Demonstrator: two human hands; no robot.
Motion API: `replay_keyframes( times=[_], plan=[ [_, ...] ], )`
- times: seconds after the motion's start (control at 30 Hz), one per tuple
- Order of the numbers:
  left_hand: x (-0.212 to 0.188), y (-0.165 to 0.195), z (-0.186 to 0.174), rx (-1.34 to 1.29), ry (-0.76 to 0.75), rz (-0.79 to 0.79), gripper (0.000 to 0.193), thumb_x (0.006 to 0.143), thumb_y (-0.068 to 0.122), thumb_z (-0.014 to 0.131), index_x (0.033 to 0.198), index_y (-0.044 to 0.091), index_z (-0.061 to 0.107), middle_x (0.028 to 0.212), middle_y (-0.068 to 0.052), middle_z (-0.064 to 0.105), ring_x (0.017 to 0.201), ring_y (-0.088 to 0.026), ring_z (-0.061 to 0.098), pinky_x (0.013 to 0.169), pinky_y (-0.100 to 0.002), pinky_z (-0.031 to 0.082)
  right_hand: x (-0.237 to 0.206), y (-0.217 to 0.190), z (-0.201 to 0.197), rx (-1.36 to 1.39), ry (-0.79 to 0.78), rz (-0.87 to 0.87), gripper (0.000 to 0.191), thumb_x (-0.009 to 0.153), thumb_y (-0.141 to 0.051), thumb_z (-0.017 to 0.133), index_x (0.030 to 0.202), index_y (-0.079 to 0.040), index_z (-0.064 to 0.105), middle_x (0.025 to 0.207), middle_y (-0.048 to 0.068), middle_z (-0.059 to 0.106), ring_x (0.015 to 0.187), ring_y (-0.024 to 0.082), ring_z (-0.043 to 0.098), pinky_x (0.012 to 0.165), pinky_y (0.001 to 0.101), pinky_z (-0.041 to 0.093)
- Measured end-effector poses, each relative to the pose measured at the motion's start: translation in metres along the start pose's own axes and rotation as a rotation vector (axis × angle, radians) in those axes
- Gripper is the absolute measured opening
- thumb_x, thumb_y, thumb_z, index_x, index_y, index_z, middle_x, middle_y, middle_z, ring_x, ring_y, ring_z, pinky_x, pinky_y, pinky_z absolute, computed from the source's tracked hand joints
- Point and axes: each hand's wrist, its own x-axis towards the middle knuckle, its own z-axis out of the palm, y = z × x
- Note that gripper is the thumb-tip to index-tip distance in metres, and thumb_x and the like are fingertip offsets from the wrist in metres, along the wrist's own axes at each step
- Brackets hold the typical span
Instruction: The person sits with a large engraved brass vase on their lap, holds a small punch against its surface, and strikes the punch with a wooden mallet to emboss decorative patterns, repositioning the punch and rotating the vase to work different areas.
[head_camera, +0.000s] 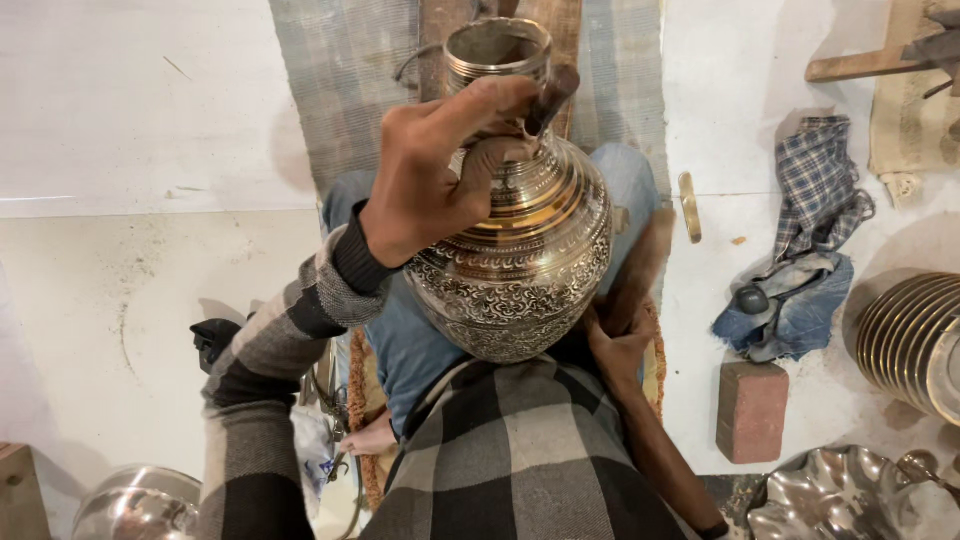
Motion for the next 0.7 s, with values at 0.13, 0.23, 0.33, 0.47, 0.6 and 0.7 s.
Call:
replay_keyframes(
  times=[0.13, 0.23, 0.33, 0.47, 0.6, 0.7],
  plan=[
    [-0.001, 0.009, -0.005, 0.079, -0.156, 0.004, 0.066, 0.086, -0.020, 0.048, 0.147, 0.003, 0.054, 0.127, -0.022, 0.072, 0.107, -0.026, 0.079, 0.091, -0.036, 0.069, 0.029, -0.004, -0.007, -0.039, -0.054, 0.034, 0.019, 0.086, -0.012, 0.083, 0.094, 0.000, 0.071, 0.082, 0.003, 0.072, 0.072, 0.011, 0.067, 0.067, 0.0267, 0.055],
    [0.002, 0.016, -0.007, 0.124, -0.192, 0.018, 0.065, 0.084, -0.016, 0.053, 0.145, 0.006, 0.052, 0.118, -0.020, 0.075, 0.101, -0.024, 0.079, 0.085, -0.035, 0.069, 0.054, -0.017, -0.019, -0.096, -0.079, -0.112, 0.022, 0.083, -0.009, 0.084, 0.098, 0.001, 0.072, 0.083, 0.003, 0.071, 0.071, 0.009, 0.066, 0.067, 0.0256, 0.055],
    [0.006, 0.019, -0.008, 0.247, -0.277, -0.039, 0.073, 0.076, -0.015, 0.058, 0.144, 0.012, 0.059, 0.101, -0.015, 0.079, 0.071, -0.023, 0.074, 0.061, -0.038, 0.062, 0.076, -0.036, -0.032, -0.090, -0.153, -0.165, 0.021, 0.079, -0.006, 0.087, 0.086, 0.000, 0.068, 0.075, 0.003, 0.066, 0.060, 0.009, 0.062, 0.058, 0.0261, 0.053],
    [0.012, 0.016, -0.008, 0.240, -0.244, 0.136, 0.074, 0.077, -0.013, 0.057, 0.145, 0.013, 0.054, 0.107, -0.011, 0.077, 0.077, -0.021, 0.074, 0.068, -0.035, 0.063, 0.090, -0.058, -0.050, 0.033, -0.190, -0.355, 0.019, 0.085, -0.001, 0.084, 0.095, 0.001, 0.068, 0.077, 0.003, 0.066, 0.065, 0.009, 0.062, 0.062, 0.0278, 0.050],
    [0.011, 0.010, -0.010, 0.253, -0.310, 0.100, 0.074, 0.076, -0.015, 0.059, 0.144, 0.013, 0.061, 0.107, -0.011, 0.080, 0.061, -0.017, 0.066, 0.054, -0.032, 0.057, 0.096, -0.071, -0.064, -0.003, -0.196, -0.539, 0.014, 0.093, 0.005, 0.077, 0.086, -0.001, 0.066, 0.070, 0.004, 0.066, 0.062, 0.010, 0.067, 0.059, 0.0271, 0.053],
    [0.011, 0.006, -0.006, 0.300, -0.266, 0.191, 0.069, 0.085, -0.014, 0.056, 0.147, 0.018, 0.054, 0.110, -0.008, 0.077, 0.073, -0.015, 0.070, 0.063, -0.028, 0.059, 0.094, -0.072, -0.068, -0.214, -0.134, -0.611, 0.013, 0.084, 0.006, 0.076, 0.086, 0.004, 0.064, 0.066, 0.007, 0.060, 0.060, 0.012, 0.062, 0.054, 0.0272, 0.048]
  ],
)
